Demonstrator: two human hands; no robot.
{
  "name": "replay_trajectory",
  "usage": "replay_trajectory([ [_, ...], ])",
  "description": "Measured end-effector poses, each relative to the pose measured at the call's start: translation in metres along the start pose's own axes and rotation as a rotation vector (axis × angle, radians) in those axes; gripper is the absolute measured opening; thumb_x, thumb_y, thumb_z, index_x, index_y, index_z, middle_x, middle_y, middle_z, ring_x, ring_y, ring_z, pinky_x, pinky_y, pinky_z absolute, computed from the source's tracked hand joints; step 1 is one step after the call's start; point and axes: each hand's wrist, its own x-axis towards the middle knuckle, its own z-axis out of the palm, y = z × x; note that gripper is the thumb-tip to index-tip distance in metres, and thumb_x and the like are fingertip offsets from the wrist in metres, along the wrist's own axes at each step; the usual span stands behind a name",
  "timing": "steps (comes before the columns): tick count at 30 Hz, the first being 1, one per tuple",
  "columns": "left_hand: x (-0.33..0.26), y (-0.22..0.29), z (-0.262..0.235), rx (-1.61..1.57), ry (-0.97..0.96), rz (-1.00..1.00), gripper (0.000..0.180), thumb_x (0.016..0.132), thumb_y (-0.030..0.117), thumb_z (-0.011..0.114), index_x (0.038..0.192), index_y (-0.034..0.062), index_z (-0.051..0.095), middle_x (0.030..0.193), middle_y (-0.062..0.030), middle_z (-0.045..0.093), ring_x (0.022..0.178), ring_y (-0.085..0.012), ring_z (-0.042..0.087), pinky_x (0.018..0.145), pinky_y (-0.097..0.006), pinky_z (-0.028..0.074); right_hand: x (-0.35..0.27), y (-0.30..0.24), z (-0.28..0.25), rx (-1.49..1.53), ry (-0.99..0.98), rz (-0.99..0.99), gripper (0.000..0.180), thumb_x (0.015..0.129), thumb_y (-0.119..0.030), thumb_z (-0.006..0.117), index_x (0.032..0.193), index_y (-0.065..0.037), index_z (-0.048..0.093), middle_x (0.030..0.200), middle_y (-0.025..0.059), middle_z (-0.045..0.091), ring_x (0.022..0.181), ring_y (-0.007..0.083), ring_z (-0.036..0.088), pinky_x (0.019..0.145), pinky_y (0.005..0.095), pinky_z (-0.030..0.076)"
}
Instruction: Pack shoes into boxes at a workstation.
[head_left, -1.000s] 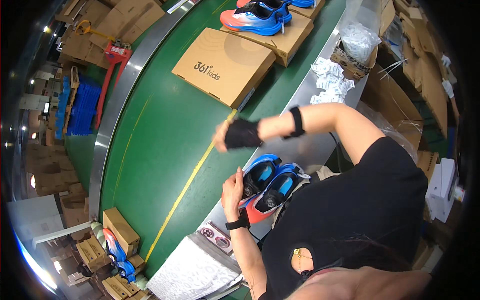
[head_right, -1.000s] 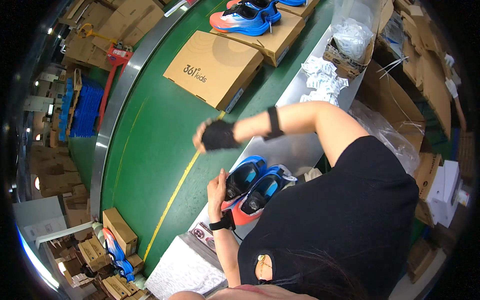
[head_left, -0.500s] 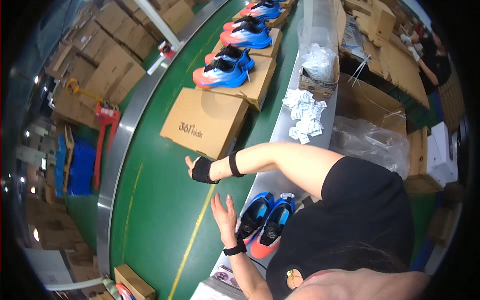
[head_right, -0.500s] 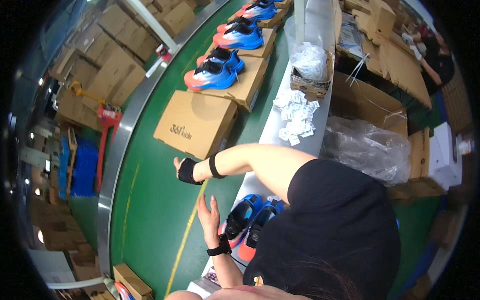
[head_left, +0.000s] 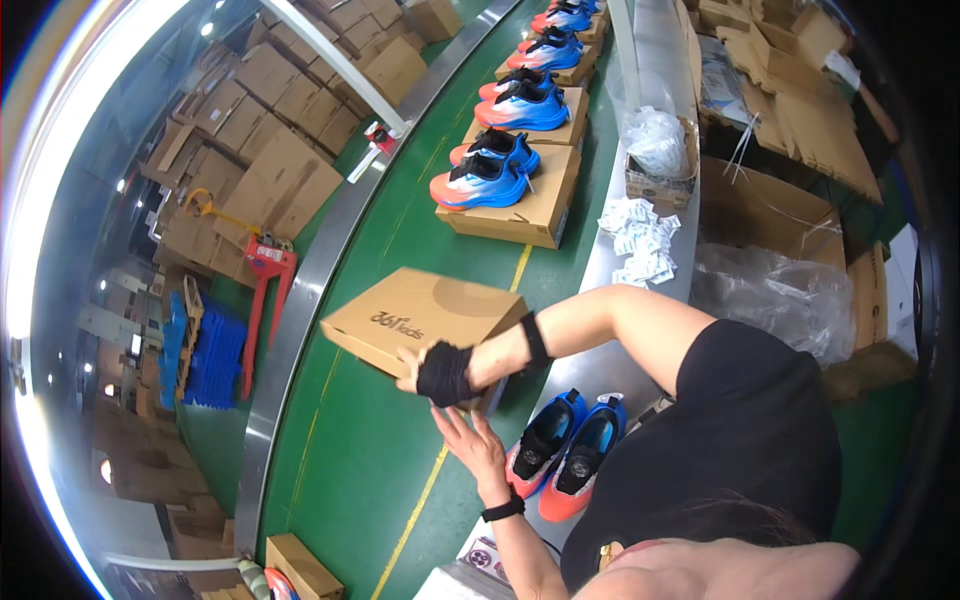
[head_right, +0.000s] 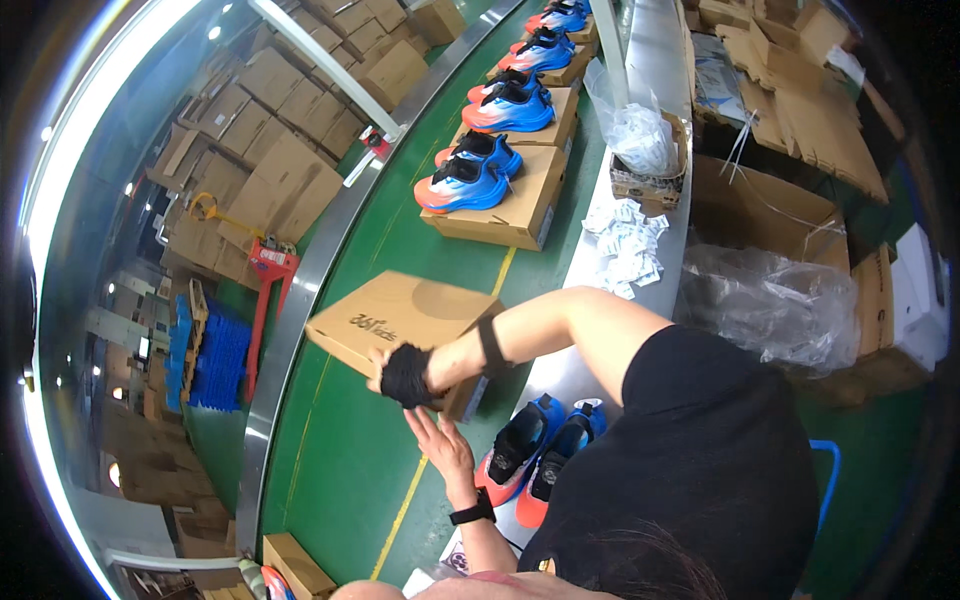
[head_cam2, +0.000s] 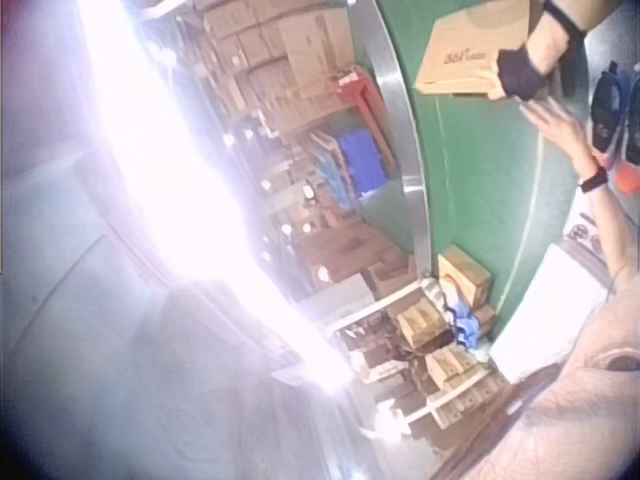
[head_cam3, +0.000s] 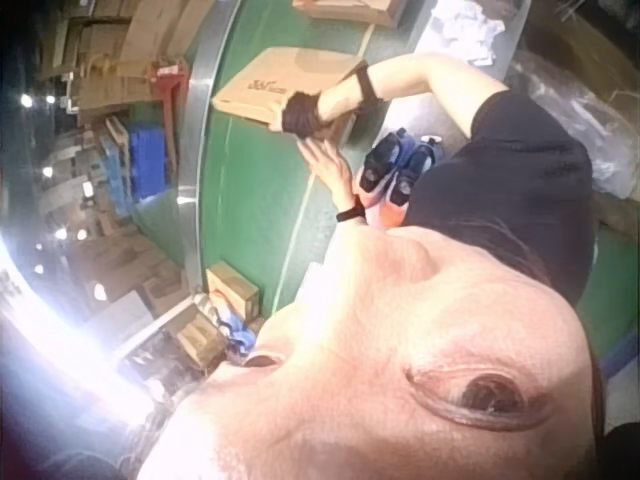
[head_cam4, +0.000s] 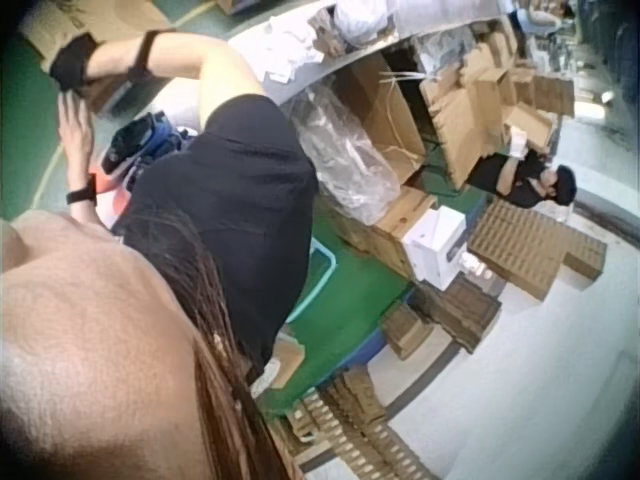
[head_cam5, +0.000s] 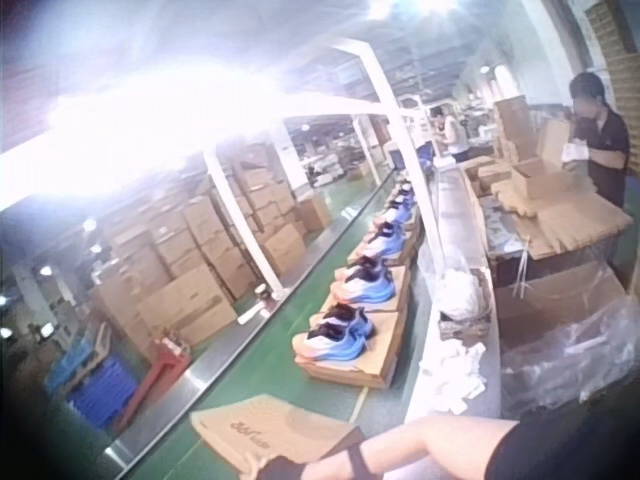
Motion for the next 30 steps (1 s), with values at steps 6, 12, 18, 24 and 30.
replay_trajectory([
  [6,-0.039,-0.021,-0.016,0.270,-0.434,-0.335,0.053,0.085,0.050,0.035,0.080,0.0036,0.062,0.079,-0.0230,0.059,0.078,-0.0402,0.057,0.074,-0.047,0.042,-0.033,0.086,-0.148,0.823,0.034,0.188,0.050,0.065,-0.027,0.066,0.111,-0.011,0.054,0.101,0.0118,0.059,0.084,0.0170,0.058,0.076,0.0301,0.046],
  [12,-0.059,-0.047,-0.026,0.249,-0.358,-0.377,0.049,0.082,0.049,0.043,0.078,0.0055,0.064,0.071,-0.0204,0.060,0.073,-0.0366,0.059,0.067,-0.042,0.046,-0.103,0.167,-0.096,0.184,-0.095,0.543,0.056,0.069,-0.049,0.060,0.104,-0.005,0.057,0.102,0.0174,0.057,0.097,0.0283,0.054,0.085,0.0366,0.041],
  [18,-0.096,-0.086,-0.048,-0.099,0.028,-0.294,0.032,0.084,0.031,0.050,0.087,0.0005,0.061,0.081,-0.0179,0.060,0.078,-0.0296,0.058,0.071,-0.035,0.045,-0.029,0.016,-0.040,0.054,-0.614,0.062,0.084,0.058,-0.049,0.069,0.127,-0.018,0.034,0.124,0.0188,0.038,0.112,0.0332,0.040,0.088,0.0535,0.031],
  [24,-0.263,-0.166,-0.133,-0.376,0.647,-0.461,0.029,0.087,0.017,0.045,0.099,-0.0083,0.053,0.106,-0.0188,0.052,0.096,-0.0277,0.049,0.085,-0.034,0.038,-0.062,-0.030,0.069,-0.041,-0.870,-0.307,0.082,0.061,-0.037,0.068,0.130,-0.019,0.027,0.127,0.0226,0.033,0.116,0.0365,0.036,0.086,0.0693,0.019],
  [30,-0.446,-0.304,-0.150,0.766,0.157,-0.896,0.080,0.075,0.062,0.043,0.124,-0.0005,0.035,0.123,-0.0264,0.035,0.114,-0.0396,0.033,0.089,-0.055,0.031,-0.081,-0.013,0.100,-0.006,-0.912,-0.186,0.081,0.063,-0.036,0.067,0.130,-0.018,0.027,0.127,0.0233,0.033,0.116,0.0363,0.037,0.087,0.0668,0.021],
])
